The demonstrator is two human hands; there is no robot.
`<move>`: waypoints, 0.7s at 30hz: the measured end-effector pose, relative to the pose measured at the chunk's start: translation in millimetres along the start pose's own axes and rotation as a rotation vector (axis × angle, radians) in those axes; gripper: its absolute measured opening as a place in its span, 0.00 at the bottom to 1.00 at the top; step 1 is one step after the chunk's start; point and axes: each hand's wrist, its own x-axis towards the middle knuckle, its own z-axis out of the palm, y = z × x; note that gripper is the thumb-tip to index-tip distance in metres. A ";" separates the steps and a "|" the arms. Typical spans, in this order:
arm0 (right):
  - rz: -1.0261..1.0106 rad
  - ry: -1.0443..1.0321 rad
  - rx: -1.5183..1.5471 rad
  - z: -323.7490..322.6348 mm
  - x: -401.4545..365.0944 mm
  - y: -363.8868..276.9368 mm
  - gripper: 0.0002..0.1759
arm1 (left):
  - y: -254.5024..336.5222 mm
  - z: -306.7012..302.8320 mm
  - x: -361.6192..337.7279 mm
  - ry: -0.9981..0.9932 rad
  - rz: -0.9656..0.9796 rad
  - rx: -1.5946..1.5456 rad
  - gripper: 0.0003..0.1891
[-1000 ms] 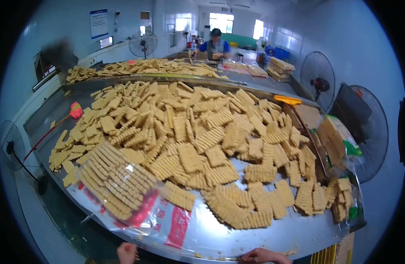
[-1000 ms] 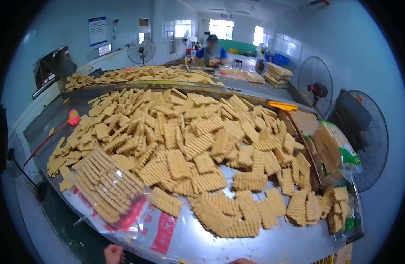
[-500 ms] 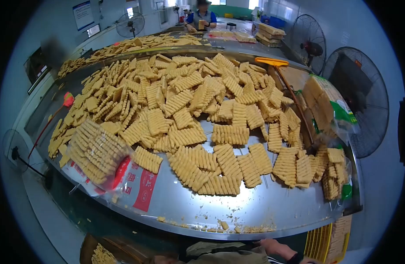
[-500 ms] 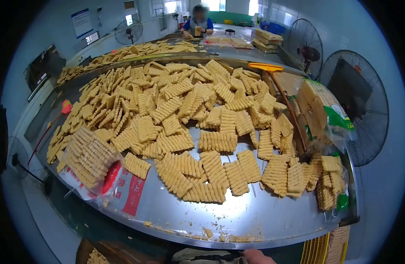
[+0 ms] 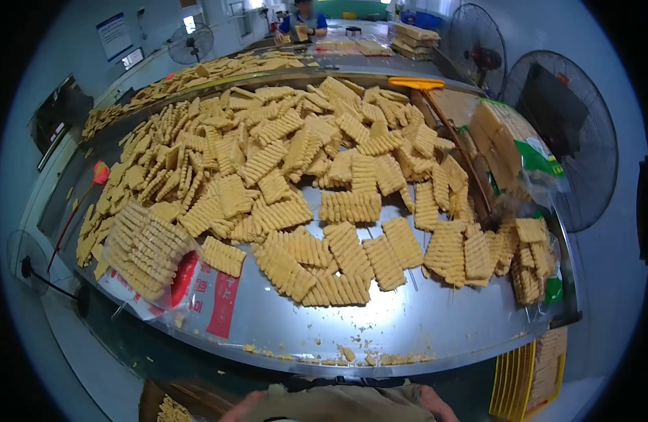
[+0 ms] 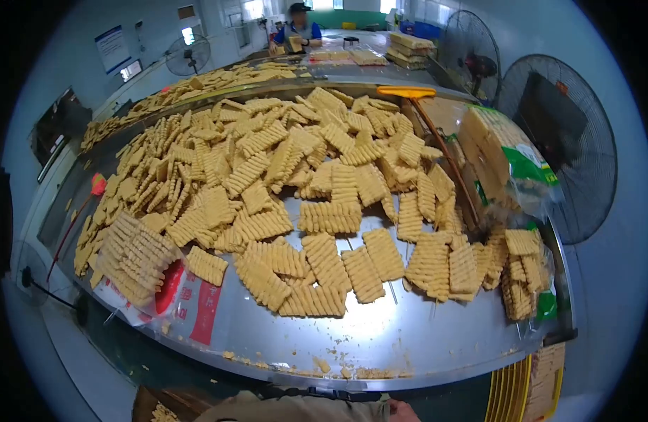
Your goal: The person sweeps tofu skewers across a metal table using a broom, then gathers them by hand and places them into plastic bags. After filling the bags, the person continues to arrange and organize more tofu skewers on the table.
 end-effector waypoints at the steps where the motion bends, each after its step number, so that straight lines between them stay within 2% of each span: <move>1: 0.043 0.052 0.055 14.1 -8.7 2.6 0.23 | 1.9 -6.0 4.2 -0.029 0.004 -0.018 0.14; 4: 0.169 0.234 0.209 52.5 -26.7 6.4 0.27 | 14.1 -20.5 15.6 -0.103 -0.004 -0.015 0.15; 6: 0.260 0.360 0.292 69.1 -37.2 -11.5 0.29 | 25.1 -29.9 22.7 -0.182 -0.007 0.124 0.13; 7: 0.278 0.373 0.390 69.3 -48.8 -29.5 0.26 | 28.5 -33.2 27.2 -0.223 -0.006 0.184 0.12; 9: 0.280 0.403 0.400 75.1 -49.6 -31.0 0.26 | 32.6 -39.1 39.8 -0.291 0.016 0.297 0.11; 10: 0.267 0.392 0.381 73.2 -48.9 -30.0 0.26 | 33.0 -41.7 47.2 -0.314 0.038 0.356 0.10; 11: 0.253 0.368 0.353 69.7 -49.4 -27.9 0.26 | 20.6 -44.6 54.6 -0.285 -0.021 0.337 0.09; 12: 0.238 0.336 0.317 63.4 -48.3 -24.6 0.25 | 39.8 -33.1 45.7 -0.295 0.022 0.295 0.09; 14: 0.192 0.246 0.230 46.2 -44.3 -19.5 0.25 | 120.5 11.4 -2.3 -0.050 -0.068 0.312 0.11; 19: 0.003 -0.005 -0.007 -4.6 -27.8 -2.0 0.24 | 39.0 5.2 -15.6 0.001 -0.115 0.251 0.13; 21: -0.097 -0.088 -0.062 -16.5 -16.8 8.8 0.24 | 27.2 7.2 -29.0 0.030 -0.135 0.233 0.13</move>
